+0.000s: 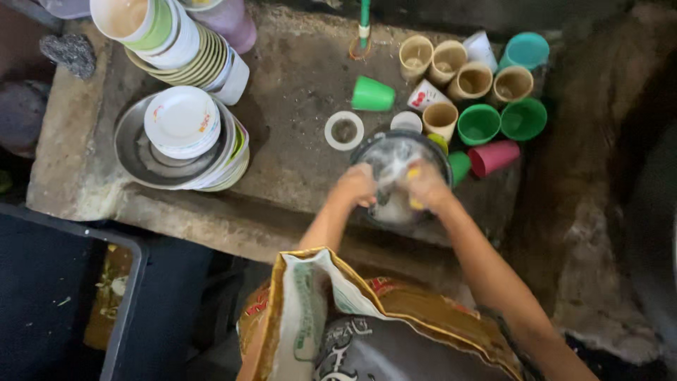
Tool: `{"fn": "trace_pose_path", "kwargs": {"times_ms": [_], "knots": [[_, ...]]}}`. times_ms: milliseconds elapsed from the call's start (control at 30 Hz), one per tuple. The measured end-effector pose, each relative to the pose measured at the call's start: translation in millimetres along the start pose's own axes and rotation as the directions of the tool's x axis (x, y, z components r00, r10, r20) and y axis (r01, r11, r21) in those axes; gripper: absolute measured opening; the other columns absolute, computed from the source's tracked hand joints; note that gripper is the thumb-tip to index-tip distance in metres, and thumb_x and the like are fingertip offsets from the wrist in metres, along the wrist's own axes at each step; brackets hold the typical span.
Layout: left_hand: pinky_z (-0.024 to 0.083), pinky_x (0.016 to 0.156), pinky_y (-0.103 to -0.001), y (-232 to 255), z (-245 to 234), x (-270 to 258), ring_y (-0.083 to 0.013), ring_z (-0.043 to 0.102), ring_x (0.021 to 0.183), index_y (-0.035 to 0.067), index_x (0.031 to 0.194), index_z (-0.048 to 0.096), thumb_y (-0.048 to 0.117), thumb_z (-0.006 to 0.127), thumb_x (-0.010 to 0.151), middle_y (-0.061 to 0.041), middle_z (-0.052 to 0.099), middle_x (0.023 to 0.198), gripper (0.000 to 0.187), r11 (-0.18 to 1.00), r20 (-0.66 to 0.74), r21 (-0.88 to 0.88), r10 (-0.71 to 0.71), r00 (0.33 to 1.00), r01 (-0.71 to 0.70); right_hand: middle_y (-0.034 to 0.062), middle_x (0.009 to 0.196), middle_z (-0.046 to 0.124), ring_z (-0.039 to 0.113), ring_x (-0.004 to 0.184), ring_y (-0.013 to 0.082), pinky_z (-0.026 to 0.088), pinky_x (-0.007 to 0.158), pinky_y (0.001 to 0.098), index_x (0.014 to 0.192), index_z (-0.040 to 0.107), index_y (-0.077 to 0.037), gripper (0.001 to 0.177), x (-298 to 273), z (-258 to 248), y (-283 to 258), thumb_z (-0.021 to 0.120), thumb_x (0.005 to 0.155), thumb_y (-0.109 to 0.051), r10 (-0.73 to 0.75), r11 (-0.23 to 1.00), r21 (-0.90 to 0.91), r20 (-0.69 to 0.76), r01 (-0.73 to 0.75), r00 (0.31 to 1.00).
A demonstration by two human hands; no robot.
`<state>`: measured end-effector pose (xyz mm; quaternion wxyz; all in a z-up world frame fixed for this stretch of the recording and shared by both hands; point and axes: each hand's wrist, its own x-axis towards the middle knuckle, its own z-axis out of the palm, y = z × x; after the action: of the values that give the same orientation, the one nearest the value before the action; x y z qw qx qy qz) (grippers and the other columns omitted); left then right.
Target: The person washes a large quantity of dishes, including plates, bowls, cups, and cutlery, using a yellow sponge and soap in a concrete sink. The person scrubs each item individually and places them in a pile after washing.
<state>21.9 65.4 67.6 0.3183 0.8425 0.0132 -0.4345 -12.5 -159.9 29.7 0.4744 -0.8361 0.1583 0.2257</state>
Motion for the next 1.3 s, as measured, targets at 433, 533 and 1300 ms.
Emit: {"fn": "trace_pose_path", "kwargs": {"times_ms": [433, 533, 1300], "knots": [[0.035, 0.035, -0.029, 39, 26, -96, -0.0124, 0.047, 0.043, 0.008, 0.102, 0.057, 0.017, 0.047, 0.099, -0.005, 0.058, 0.066, 0.014, 0.676, -0.136, -0.703, 0.177, 0.975, -0.221, 0.0286, 0.11, 0.07, 0.065, 0.105, 0.0477, 0.049, 0.091, 0.0549, 0.117, 0.069, -0.003, 0.049, -15, 25, -120, 0.059, 0.102, -0.049, 0.048, 0.995, -0.031, -0.66, -0.09, 0.75], [0.03, 0.034, -0.031, 28, 23, -95, -0.0142, 0.043, 0.043, 0.007, 0.103, 0.054, 0.015, 0.05, 0.095, -0.007, 0.058, 0.065, 0.012, 0.66, -0.124, -0.718, 0.191, 0.974, -0.221, 0.0263, 0.104, 0.072, 0.07, 0.098, 0.0445, 0.056, 0.083, 0.0514, 0.116, 0.07, -0.004, 0.046, 11, -6, -98, 0.064, 0.096, -0.046, -0.065, 0.996, -0.089, -0.75, -0.003, 0.658], [0.052, 0.08, -0.054, 101, 148, 2, -0.0495, 0.067, 0.092, -0.008, 0.106, 0.063, 0.015, 0.062, 0.085, -0.034, 0.069, 0.093, 0.031, 0.699, -0.635, -0.529, 0.048, 0.771, -0.48, 0.0278, 0.099, 0.071, 0.069, 0.09, 0.0465, 0.054, 0.079, 0.0529, 0.104, 0.069, 0.003, 0.023, 27, -49, -8, 0.069, 0.104, -0.02, -0.541, 0.776, -0.54, -0.303, 0.326, 0.785]]}}
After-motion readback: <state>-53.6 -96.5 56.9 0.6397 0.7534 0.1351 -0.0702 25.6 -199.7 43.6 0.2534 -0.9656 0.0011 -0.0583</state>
